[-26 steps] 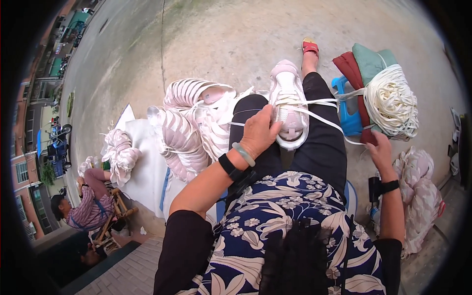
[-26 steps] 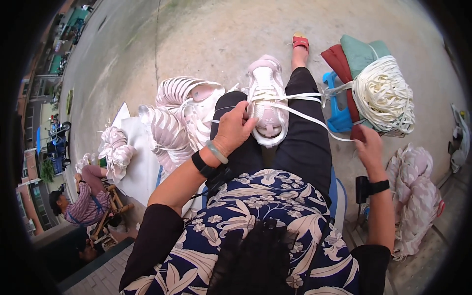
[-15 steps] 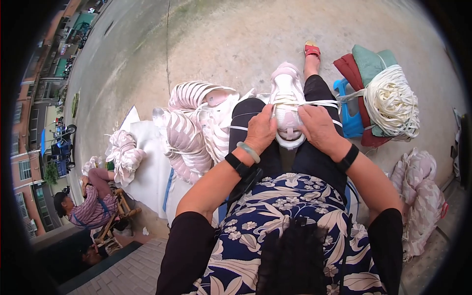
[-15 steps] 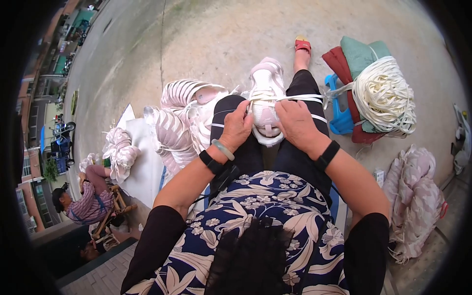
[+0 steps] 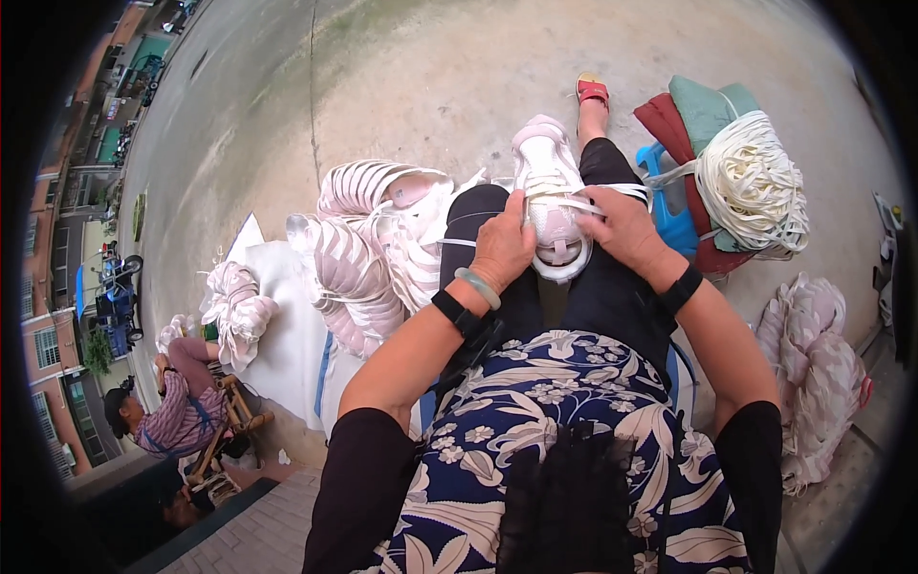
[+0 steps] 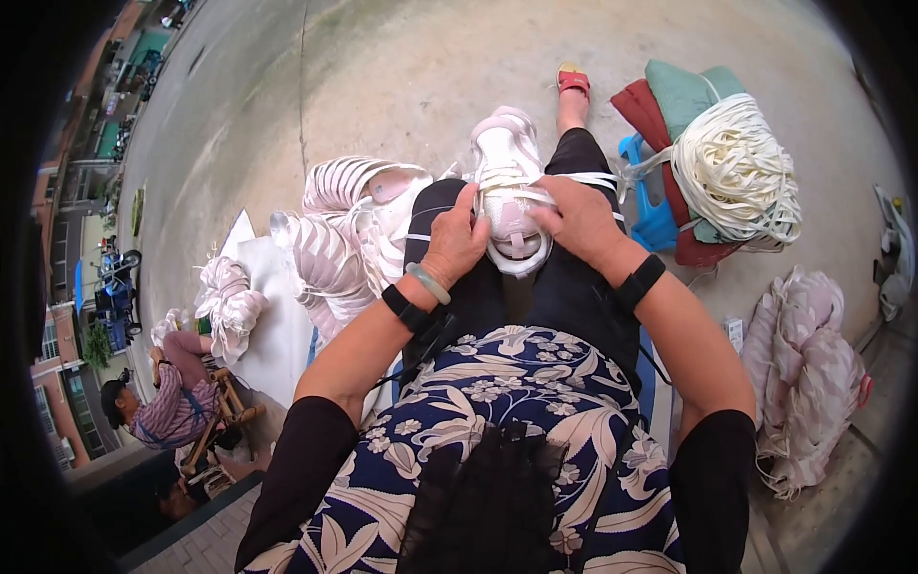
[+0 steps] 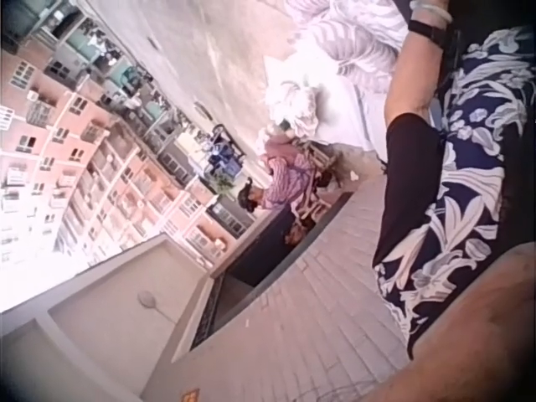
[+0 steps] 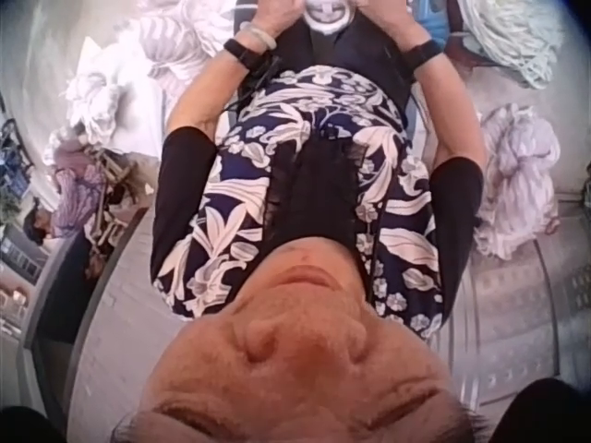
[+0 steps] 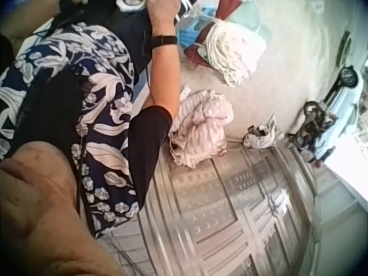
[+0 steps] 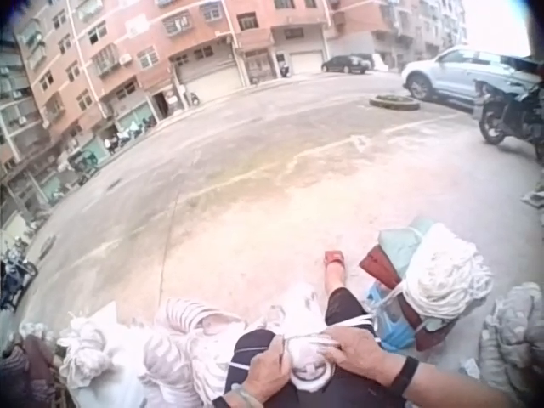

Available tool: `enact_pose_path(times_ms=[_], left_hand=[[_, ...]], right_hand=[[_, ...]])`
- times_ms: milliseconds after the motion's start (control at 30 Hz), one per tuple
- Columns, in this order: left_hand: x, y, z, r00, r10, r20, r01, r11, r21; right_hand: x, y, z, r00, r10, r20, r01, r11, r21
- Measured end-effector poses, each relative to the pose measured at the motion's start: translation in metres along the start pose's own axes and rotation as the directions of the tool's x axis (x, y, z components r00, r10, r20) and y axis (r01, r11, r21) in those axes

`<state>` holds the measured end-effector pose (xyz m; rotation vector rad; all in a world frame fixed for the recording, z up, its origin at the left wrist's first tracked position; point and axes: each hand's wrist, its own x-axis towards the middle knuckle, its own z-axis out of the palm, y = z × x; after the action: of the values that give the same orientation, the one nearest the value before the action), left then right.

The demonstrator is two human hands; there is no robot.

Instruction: The recorder is lacing a pink and white shoe by hand while sitting outdoors.

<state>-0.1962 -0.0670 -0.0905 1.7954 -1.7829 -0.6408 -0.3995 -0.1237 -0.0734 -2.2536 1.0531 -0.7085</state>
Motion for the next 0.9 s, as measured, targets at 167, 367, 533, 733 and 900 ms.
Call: enact_pose_path(times_ms=[167,367,533,733,900], left_hand=[[0.001,0.000,-0.001,0.999,-0.012,0.036,0.012,1.000,0.004],[0.001,0.009,-0.004,0.996,-0.039,0.078,0.036,0.999,0.037],[0.004,0.030,-0.009,0.989,0.134,-0.068,-0.119,0.975,0.188],[0.019,0.040,-0.006,0.930,0.356,-0.088,-0.296,0.871,0.393],[0.025,0.037,0.032,0.957,0.262,-0.124,-0.209,0.919,0.333]], right_hand=[[-0.010,0.017,-0.011,0.959,0.278,0.052,-0.281,0.958,0.055],[-0.021,0.014,-0.015,0.916,0.378,0.136,-0.395,0.907,0.145],[-0.005,-0.011,-0.010,0.954,0.281,0.101,-0.273,0.958,-0.082],[0.004,-0.012,0.017,0.994,0.073,0.077,-0.062,0.989,-0.135],[-0.011,0.003,0.021,0.999,-0.002,-0.048,-0.003,0.995,-0.103]])
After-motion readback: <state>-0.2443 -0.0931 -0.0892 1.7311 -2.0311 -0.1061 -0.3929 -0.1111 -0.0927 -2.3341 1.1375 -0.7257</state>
